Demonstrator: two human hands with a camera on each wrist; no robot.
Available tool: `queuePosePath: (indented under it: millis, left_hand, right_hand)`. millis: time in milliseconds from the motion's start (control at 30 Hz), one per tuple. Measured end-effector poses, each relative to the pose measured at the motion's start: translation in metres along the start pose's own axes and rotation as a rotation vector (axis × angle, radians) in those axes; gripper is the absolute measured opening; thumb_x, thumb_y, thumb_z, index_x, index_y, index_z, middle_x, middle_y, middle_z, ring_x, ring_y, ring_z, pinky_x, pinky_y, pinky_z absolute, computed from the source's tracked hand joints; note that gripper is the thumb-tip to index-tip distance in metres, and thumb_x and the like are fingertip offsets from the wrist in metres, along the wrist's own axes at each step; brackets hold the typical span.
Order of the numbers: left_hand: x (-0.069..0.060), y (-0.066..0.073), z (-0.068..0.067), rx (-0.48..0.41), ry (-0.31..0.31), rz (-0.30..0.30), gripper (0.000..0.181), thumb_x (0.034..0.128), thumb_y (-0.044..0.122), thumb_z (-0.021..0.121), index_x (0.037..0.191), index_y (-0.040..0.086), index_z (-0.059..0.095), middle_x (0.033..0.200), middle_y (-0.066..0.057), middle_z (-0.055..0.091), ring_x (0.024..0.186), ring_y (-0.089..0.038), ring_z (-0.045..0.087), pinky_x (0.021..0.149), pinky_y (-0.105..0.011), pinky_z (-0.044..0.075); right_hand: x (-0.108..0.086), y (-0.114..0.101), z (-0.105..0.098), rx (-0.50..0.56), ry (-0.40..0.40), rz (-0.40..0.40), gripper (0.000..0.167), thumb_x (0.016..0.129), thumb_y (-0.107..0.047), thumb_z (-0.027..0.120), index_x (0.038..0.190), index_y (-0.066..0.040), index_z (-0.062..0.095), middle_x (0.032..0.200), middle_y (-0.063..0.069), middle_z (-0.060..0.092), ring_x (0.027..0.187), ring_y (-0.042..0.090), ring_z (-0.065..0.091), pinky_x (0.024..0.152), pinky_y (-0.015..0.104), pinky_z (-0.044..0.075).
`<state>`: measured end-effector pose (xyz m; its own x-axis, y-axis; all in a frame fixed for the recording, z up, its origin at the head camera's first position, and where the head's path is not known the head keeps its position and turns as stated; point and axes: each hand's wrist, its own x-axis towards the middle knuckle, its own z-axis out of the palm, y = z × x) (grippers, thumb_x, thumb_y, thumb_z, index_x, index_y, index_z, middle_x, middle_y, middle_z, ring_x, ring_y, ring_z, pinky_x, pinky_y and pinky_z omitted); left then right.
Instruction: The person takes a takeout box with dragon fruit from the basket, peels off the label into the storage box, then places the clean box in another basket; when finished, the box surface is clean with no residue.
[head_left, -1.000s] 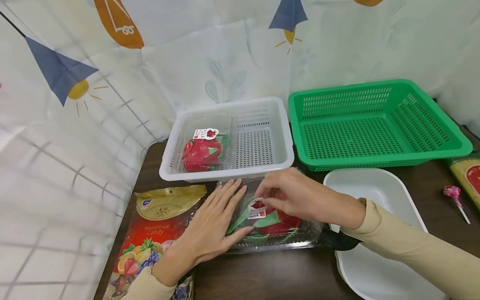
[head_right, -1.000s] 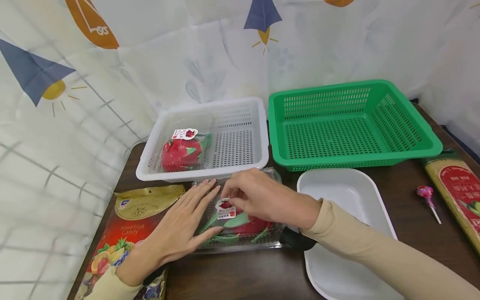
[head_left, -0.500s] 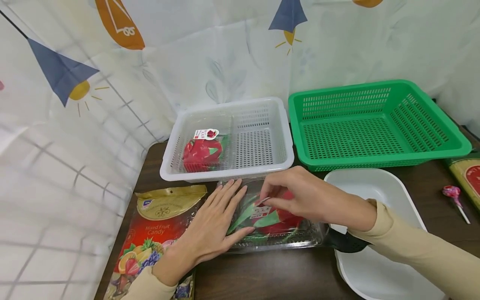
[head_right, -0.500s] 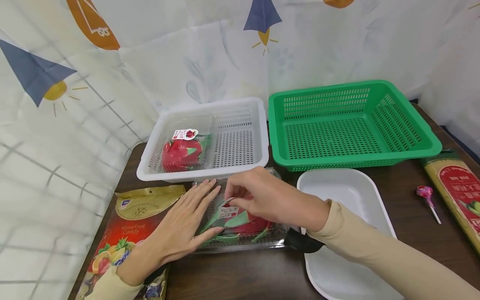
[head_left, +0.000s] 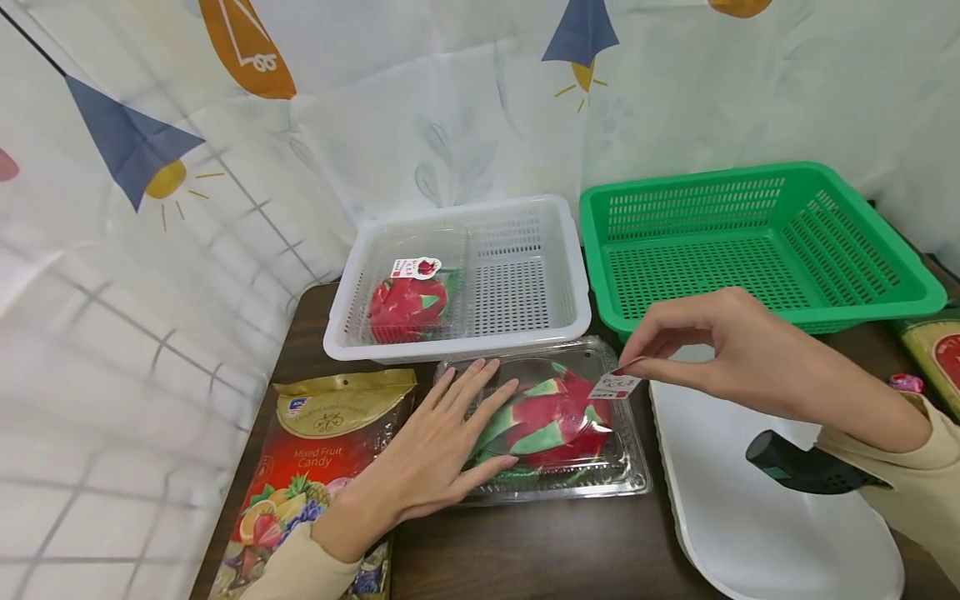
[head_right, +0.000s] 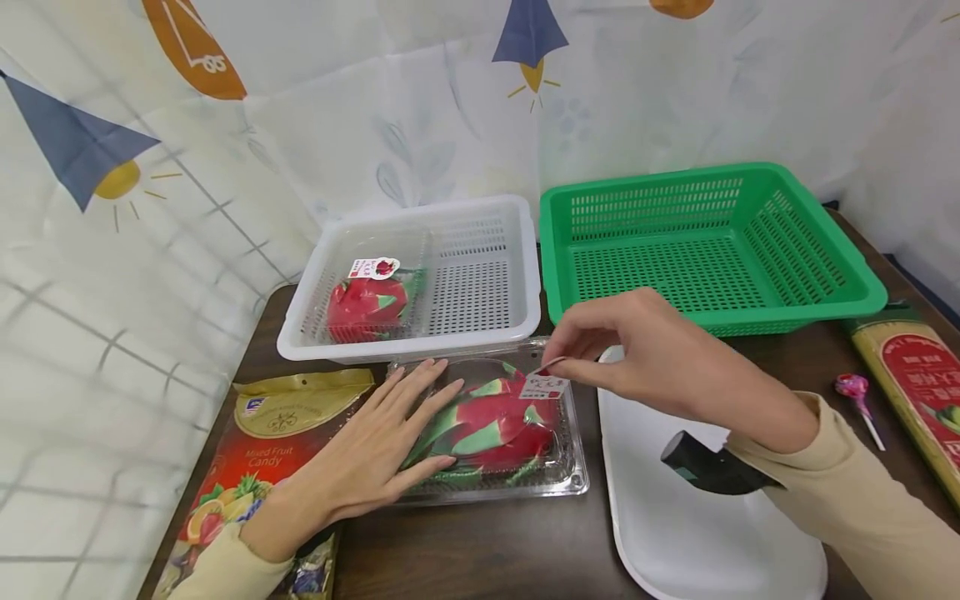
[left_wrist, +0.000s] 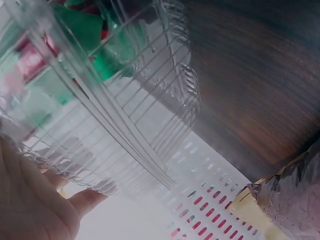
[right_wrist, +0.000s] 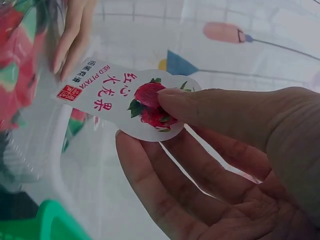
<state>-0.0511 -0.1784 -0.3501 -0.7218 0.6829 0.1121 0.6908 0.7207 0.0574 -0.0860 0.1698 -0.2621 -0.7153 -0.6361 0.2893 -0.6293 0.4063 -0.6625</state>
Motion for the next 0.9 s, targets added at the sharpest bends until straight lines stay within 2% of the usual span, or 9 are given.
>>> queuePosePath:
  millis: [200,367,467,567,700,800,900]
  left_hand:
    - [0.0,-0.001,0.001,-0.013,-0.013,0.003,0.08,0.0991,0.058,0.058,0.163,0.015,0.037,0.169,-0.014,0.03,0.158,-0.031,0.025,0.125,-0.055,0.021]
    - [0.001,-0.001,0.002,-0.021,-0.011,0.006,0.078,0.0999,0.056,0.057,0.163,0.015,0.037,0.169,-0.015,0.031,0.158,-0.031,0.024,0.125,-0.056,0.021]
    - [0.001,-0.001,0.003,-0.021,-0.011,0.006,0.077,0.1003,0.056,0.057,0.163,0.016,0.037,0.169,-0.015,0.031,0.158,-0.031,0.024,0.125,-0.057,0.02]
    - [0.001,-0.001,0.003,-0.013,-0.007,0.006,0.076,0.1008,0.055,0.056,0.163,0.016,0.037,0.169,-0.015,0.031,0.157,-0.032,0.025,0.125,-0.056,0.02]
    - [0.0,-0.001,0.004,-0.001,0.001,0.008,0.074,0.102,0.054,0.055,0.163,0.016,0.037,0.169,-0.015,0.031,0.158,-0.033,0.024,0.125,-0.057,0.02]
    - [0.0,-0.001,0.004,-0.005,0.003,0.007,0.073,0.1026,0.053,0.055,0.163,0.016,0.037,0.169,-0.015,0.031,0.158,-0.033,0.024,0.126,-0.056,0.02]
    - [0.001,-0.001,0.005,-0.009,0.007,0.011,0.073,0.1031,0.053,0.054,0.163,0.016,0.037,0.169,-0.015,0.031,0.157,-0.034,0.025,0.126,-0.056,0.02]
  right_hand:
    - [-0.031,0.024,-0.007,0.02,0.005,0.112,0.035,0.084,0.0,0.084,0.099,-0.031,0.076,0.096,-0.014,0.075,0.086,0.007,0.072,0.078,0.015,0.056]
    - [-0.059,0.048,-0.005,0.074,0.007,0.214,0.034,0.085,0.006,0.081,0.098,-0.024,0.077,0.094,-0.008,0.075,0.083,0.009,0.073,0.074,0.014,0.054]
    - [-0.074,0.064,-0.004,0.065,-0.007,0.251,0.031,0.085,0.007,0.081,0.097,-0.021,0.077,0.092,-0.01,0.075,0.082,0.007,0.072,0.073,0.013,0.054]
    - [-0.086,0.081,-0.002,0.088,-0.062,0.261,0.027,0.086,0.008,0.079,0.096,-0.017,0.076,0.093,-0.012,0.074,0.084,0.004,0.07,0.072,0.014,0.055]
    - [-0.092,0.098,0.005,0.206,-0.185,0.228,0.022,0.087,0.009,0.078,0.095,-0.012,0.074,0.092,-0.007,0.074,0.08,0.006,0.068,0.068,0.021,0.057]
    - [-0.091,0.102,0.015,0.253,-0.245,0.208,0.02,0.087,0.006,0.079,0.092,-0.012,0.073,0.087,-0.003,0.073,0.076,0.008,0.066,0.067,0.024,0.057]
    - [-0.088,0.101,0.025,0.257,-0.27,0.217,0.02,0.087,0.006,0.08,0.088,-0.013,0.071,0.083,-0.005,0.07,0.075,0.007,0.063,0.066,0.025,0.057]
